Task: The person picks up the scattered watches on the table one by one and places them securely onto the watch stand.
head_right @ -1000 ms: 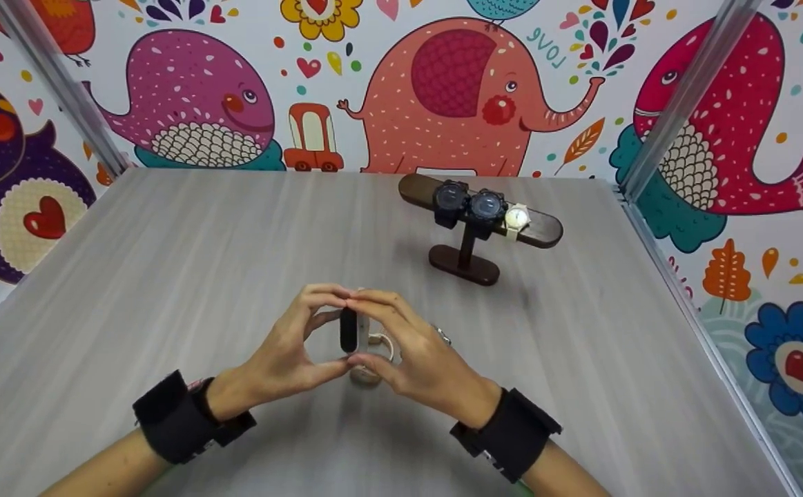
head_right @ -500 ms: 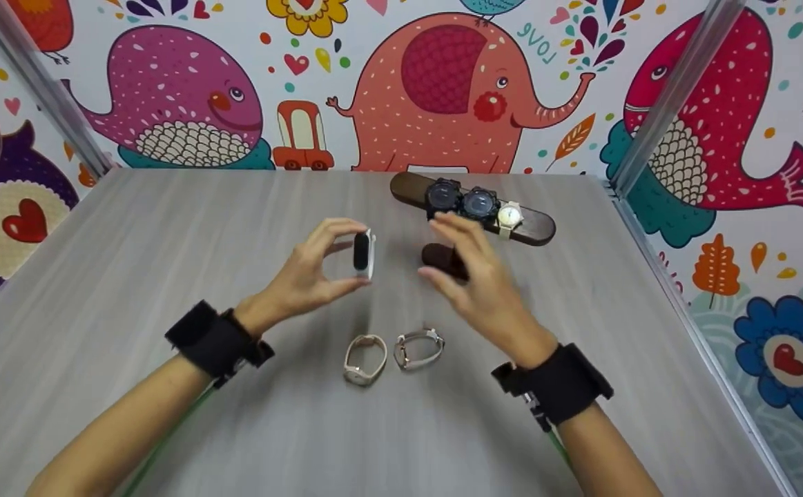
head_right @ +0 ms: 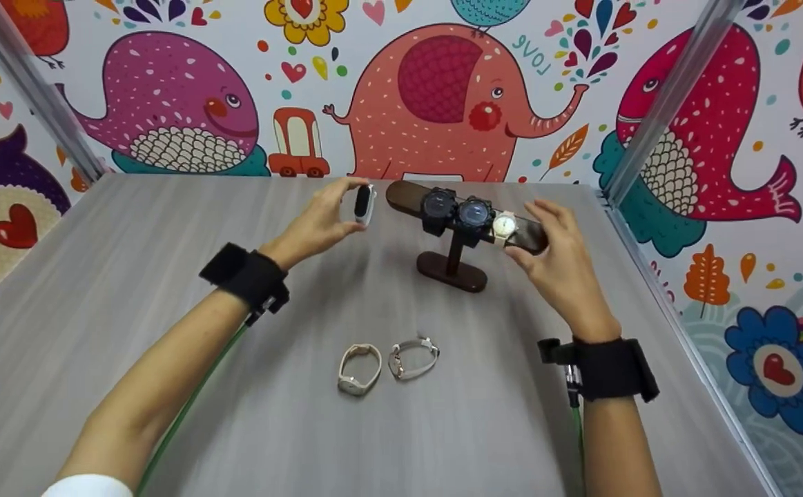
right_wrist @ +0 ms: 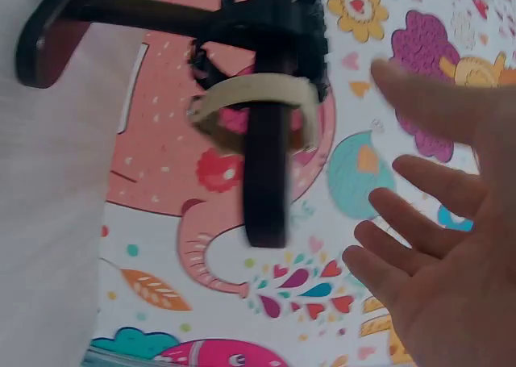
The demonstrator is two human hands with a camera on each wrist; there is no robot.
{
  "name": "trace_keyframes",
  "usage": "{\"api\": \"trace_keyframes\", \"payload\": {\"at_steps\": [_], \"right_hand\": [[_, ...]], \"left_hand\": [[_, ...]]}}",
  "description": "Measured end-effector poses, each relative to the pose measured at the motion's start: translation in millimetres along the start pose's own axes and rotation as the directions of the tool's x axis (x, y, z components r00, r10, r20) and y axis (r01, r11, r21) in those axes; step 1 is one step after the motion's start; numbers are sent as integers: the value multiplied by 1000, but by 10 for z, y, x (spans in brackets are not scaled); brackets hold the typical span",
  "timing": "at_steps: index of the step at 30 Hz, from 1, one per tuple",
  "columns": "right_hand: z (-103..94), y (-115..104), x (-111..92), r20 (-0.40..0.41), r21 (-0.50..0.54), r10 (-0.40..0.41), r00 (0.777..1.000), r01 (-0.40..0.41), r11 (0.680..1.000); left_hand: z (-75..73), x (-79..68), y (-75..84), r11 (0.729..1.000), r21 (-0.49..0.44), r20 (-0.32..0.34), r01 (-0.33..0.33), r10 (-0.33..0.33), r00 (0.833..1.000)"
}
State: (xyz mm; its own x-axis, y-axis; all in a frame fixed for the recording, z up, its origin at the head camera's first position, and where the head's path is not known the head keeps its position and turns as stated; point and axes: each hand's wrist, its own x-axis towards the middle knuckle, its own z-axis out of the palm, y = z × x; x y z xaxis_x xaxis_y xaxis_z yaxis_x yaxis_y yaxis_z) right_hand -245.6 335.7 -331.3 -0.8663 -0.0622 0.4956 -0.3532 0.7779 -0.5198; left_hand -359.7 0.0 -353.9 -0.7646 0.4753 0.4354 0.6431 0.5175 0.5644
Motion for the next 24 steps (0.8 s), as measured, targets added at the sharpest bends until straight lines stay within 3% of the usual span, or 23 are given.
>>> {"api": "trace_keyframes", "payload": {"at_steps": [6, 15, 20, 24], "right_hand": [[123, 161, -58, -22, -23, 59, 998, -60, 998], [143, 178, 12, -74, -42, 74, 995, -77, 996], [159, 204, 4, -59, -56, 75, 995, -78, 995], [160, 204, 16, -39, -66, 85, 996, -87, 994]], "left_hand": [[27, 142, -20, 997, -22, 65, 76, -75, 995], [96, 426, 159, 997, -36, 126, 75, -70, 990], [155, 468, 147, 994, -41, 174, 98, -90, 981], [185, 474, 124, 996, -29, 154, 81, -75, 985]]}}
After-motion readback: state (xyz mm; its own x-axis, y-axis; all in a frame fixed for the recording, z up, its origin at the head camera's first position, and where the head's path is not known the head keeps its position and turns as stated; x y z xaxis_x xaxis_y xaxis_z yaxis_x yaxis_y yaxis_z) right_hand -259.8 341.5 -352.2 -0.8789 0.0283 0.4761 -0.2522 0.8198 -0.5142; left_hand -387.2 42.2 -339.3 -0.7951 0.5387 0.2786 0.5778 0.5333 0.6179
